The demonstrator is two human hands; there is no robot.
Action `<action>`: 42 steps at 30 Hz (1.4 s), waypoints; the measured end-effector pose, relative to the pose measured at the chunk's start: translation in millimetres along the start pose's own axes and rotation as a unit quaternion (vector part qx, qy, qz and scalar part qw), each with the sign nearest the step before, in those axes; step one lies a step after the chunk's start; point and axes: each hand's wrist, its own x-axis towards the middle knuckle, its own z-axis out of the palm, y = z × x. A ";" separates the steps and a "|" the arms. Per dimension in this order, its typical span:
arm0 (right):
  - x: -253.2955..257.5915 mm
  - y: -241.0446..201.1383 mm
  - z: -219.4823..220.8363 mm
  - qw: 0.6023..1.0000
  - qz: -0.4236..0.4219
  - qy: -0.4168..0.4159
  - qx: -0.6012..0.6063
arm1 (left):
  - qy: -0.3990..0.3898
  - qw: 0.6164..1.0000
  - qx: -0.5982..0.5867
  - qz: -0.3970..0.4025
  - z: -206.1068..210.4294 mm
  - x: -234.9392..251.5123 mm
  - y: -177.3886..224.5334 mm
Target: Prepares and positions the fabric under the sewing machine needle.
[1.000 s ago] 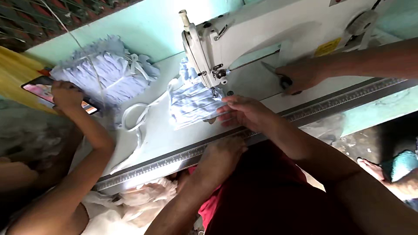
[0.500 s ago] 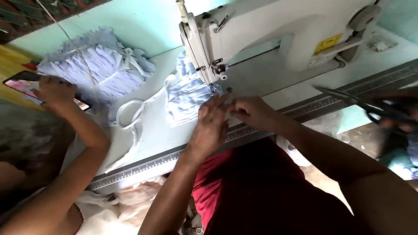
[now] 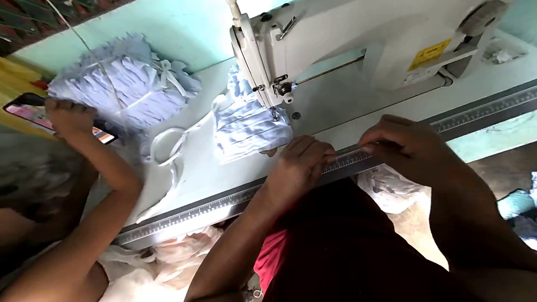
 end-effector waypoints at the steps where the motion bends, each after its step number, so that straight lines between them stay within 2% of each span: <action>1: -2.1 1.9 -6.1 1.000 0.004 0.005 0.007 | 0.000 1.000 0.003 -0.009 0.3 0.9 3.5; 5: -4.9 6.0 -15.0 0.988 -0.017 0.029 0.148 | 0.006 0.999 -0.013 -0.037 2.2 2.5 15.9; 8: 0.3 2.8 -9.8 0.956 -0.063 0.016 0.286 | 0.028 0.998 -0.056 -0.032 0.4 5.1 30.8; 11: 8.5 -6.0 -4.7 0.927 -0.091 0.015 0.364 | 0.054 0.992 -0.111 -0.034 -6.0 5.7 46.4; 17: 30.6 -24.0 9.5 0.910 -0.113 0.011 0.398 | 0.126 0.969 -0.181 -0.110 -25.2 -8.1 53.5; 21: 47.4 -33.4 24.4 0.887 -0.092 -0.001 0.453 | 0.204 0.932 -0.251 -0.165 -40.0 -27.0 49.3; 25: 61.5 -34.5 32.5 0.879 -0.110 -0.023 0.464 | 0.259 0.919 -0.245 -0.166 -57.7 -44.3 45.7; 30: 72.1 -41.5 35.2 0.874 -0.102 0.008 0.474 | 0.288 0.916 -0.233 -0.155 -73.6 -55.1 50.0; 33: 82.0 -59.3 43.0 0.862 -0.122 0.027 0.492 | 0.257 0.948 -0.124 -0.142 -79.9 -55.9 51.4; 35: 91.6 -79.9 55.6 0.857 -0.152 0.006 0.492 | 0.195 0.973 0.063 -0.110 -86.5 -54.1 49.4; 36: 96.8 -89.4 64.0 0.858 -0.166 -0.014 0.485 | 0.166 0.970 0.148 -0.096 -90.6 -51.1 49.2; 38: 105.2 -100.1 80.6 0.861 -0.181 -0.077 0.469 | 0.145 0.956 0.240 -0.089 -98.8 -44.8 46.8; 42: 112.8 -101.2 101.7 0.877 -0.128 -0.193 0.422 | 0.160 0.941 0.281 -0.102 -115.4 -44.8 35.8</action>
